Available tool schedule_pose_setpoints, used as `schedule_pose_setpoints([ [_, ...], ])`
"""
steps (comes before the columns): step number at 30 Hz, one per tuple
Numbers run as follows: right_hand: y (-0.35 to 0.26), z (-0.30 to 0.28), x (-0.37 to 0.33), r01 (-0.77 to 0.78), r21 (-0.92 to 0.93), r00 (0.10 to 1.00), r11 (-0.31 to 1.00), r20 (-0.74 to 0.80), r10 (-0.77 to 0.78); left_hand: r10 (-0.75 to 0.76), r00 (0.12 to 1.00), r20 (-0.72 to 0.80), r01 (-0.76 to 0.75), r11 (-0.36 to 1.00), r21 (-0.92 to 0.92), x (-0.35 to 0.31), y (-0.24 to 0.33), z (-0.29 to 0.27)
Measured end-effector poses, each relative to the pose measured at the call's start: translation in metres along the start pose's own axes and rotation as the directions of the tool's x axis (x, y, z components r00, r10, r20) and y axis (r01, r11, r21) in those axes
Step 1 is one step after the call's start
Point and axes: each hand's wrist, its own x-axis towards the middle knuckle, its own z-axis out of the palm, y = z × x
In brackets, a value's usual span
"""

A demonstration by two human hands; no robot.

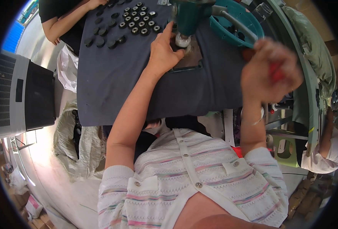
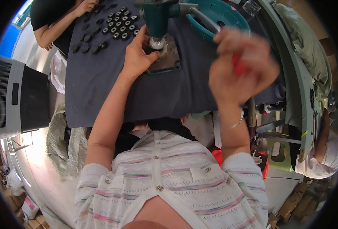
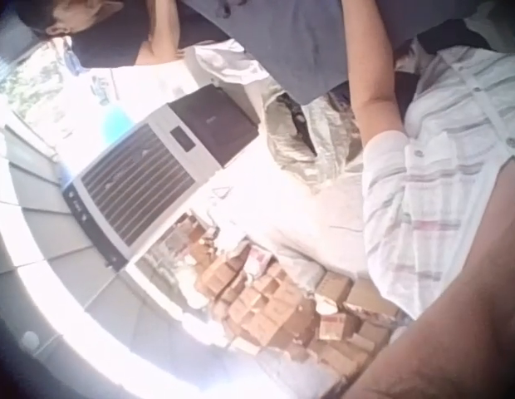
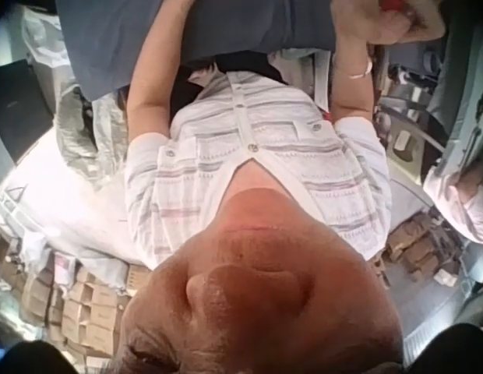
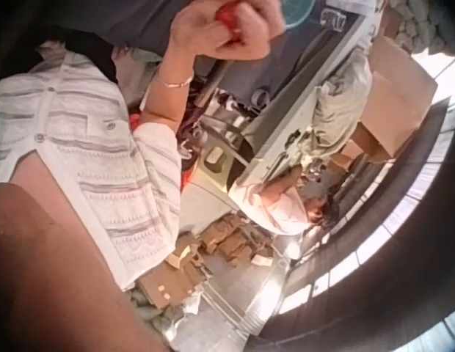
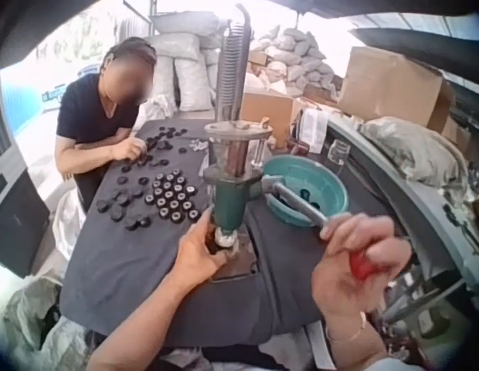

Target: The person assembles circular plastic components using a manual press machine.

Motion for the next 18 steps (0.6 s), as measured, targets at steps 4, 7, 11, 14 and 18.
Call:
schedule_pose_setpoints([
  [4, -0.017, -0.02, -0.072, -0.013, -0.242, 0.999, 0.97, 0.026, 0.02, -0.044, 0.995, 0.09, 0.048, 0.998, -0.043, 0.005, 0.005, 0.003],
  [7, -0.014, -0.018, -0.055, 0.06, -0.223, 0.994, 0.973, 0.097, -0.039, -0.005, 0.998, 0.056, 0.005, 1.0, -0.016, 0.002, 0.002, 0.005],
  [11, -0.007, -0.014, 0.008, 0.028, -0.139, 0.987, 0.99, 0.161, -0.005, -0.082, 0.996, 0.041, 0.085, 0.994, -0.064, -0.001, 0.005, 0.003],
  [14, 0.013, 0.005, 0.069, -0.018, -0.263, 0.995, 0.965, 0.089, 0.042, -0.056, 0.998, -0.003, 0.055, 0.991, -0.123, -0.004, -0.001, 0.0],
  [18, 0.082, 0.034, 0.129, -0.207, -0.104, 0.977, 0.973, -0.077, 0.2, -0.088, 0.993, -0.082, 0.088, 0.996, -0.013, -0.027, 0.003, -0.041],
])
